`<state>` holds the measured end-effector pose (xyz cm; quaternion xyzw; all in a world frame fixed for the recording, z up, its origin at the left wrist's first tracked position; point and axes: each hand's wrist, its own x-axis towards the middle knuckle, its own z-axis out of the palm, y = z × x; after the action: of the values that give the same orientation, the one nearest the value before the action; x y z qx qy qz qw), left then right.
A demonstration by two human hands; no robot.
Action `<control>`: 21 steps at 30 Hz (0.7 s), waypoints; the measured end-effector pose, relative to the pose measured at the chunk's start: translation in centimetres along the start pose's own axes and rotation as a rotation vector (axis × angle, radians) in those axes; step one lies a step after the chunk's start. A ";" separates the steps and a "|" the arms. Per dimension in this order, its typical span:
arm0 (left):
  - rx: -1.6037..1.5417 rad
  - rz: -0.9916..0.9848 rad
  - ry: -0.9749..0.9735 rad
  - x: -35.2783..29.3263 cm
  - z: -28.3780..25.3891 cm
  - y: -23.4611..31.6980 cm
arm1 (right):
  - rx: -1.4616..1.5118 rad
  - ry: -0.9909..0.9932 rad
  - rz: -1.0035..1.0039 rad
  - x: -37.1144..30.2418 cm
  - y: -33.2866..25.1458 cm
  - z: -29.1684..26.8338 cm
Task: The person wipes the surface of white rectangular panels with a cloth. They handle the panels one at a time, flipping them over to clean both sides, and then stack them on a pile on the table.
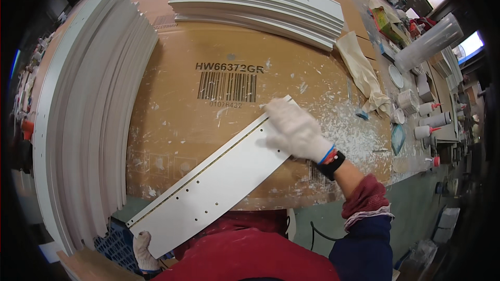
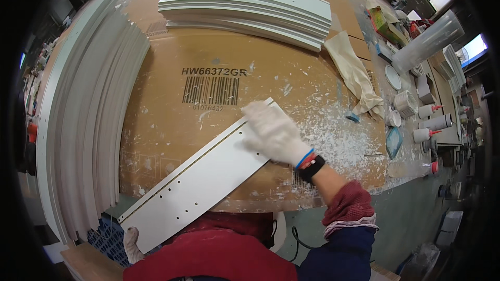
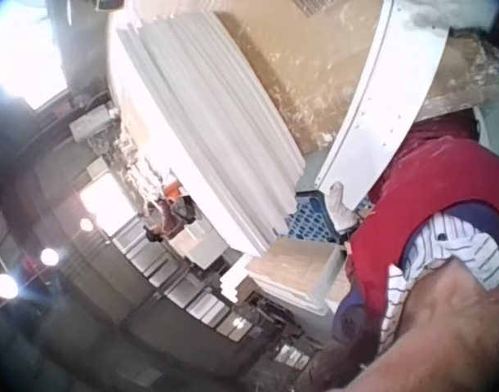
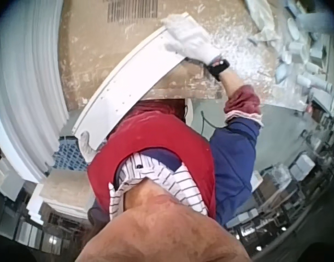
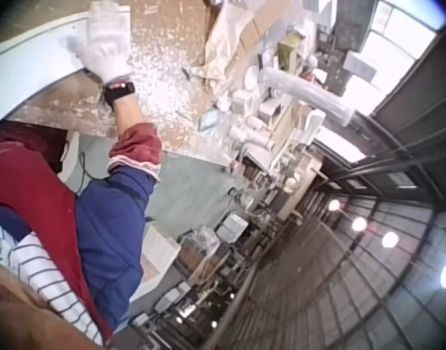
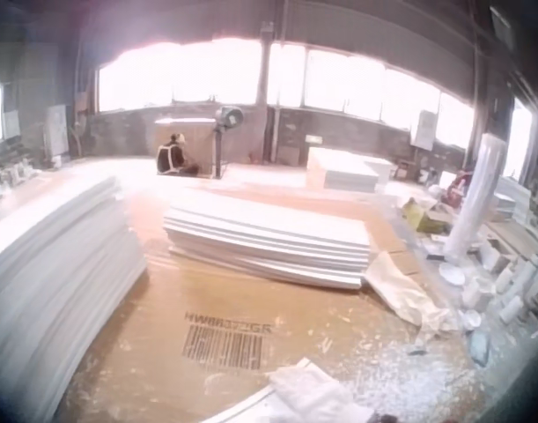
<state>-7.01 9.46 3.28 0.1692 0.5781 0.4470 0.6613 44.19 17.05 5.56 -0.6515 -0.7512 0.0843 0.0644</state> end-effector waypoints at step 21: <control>0.103 0.000 -0.039 2.2 -1.1 0.9 | -0.117 0.379 0.861 -14.3 17.0 -0.3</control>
<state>-8.53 11.35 2.34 0.2115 0.5874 0.4134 0.6628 62.71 5.19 2.42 -0.9102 -0.3911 -0.0594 0.1229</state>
